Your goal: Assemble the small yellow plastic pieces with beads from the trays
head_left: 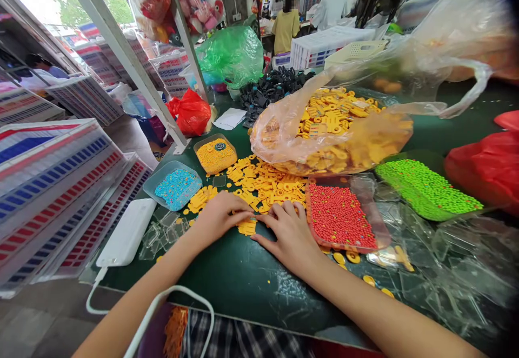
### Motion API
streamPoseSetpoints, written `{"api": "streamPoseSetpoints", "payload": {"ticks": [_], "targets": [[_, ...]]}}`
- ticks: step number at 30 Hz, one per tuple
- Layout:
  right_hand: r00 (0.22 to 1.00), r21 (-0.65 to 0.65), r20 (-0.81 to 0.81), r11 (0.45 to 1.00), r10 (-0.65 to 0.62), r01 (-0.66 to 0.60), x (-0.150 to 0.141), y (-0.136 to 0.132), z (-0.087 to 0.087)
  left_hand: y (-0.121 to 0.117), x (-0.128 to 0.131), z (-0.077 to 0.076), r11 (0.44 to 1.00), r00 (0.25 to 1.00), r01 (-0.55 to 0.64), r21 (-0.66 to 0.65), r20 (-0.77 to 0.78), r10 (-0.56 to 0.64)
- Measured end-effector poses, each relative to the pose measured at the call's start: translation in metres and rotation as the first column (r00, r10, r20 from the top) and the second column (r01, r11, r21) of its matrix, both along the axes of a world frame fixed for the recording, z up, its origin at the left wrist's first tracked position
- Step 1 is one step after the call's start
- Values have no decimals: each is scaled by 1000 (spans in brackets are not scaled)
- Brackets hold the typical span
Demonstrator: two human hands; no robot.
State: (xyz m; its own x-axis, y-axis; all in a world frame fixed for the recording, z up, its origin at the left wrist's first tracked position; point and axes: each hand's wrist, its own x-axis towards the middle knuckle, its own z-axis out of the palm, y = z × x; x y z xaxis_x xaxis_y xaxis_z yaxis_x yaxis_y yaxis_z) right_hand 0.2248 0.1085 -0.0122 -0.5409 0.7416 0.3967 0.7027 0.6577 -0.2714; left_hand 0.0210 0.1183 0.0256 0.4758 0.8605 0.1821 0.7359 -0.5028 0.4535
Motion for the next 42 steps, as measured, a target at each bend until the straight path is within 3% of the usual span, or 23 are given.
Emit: {"api": "streamPoseSetpoints", "payload": {"ticks": [4,15,21,28,34,37,40,42], "targets": [[1000,3,-5,1000,4,-4,0,0,1,-13,4,-18,1000,999,31,-2,40,-30],[999,70,-50,998,-6,9,-1,1,-5,-15,-5,-32,988,982,94,125,151,-113],[999,76,-51,997,1,3,0,1,-5,-17,-3,-30,996,982,55,70,179,-66],[998,85,-61,996,7,-2,0,1,-5,-16,-10,-26,990,955,-136,-21,261,137],[999,72,-47,997,13,-9,0,1,-7,-18,-10,-15,986,965,-161,50,216,147],[998,90,-54,996,15,-10,0,1,-8,-6,-17,0,939,944,-299,167,195,266],[997,134,-71,991,22,-12,-1,0,-3,24,-36,17,808,858,-514,288,177,483],[994,157,-79,986,77,-64,0,-2,4,50,-50,27,727,801,-587,355,129,584]]}}
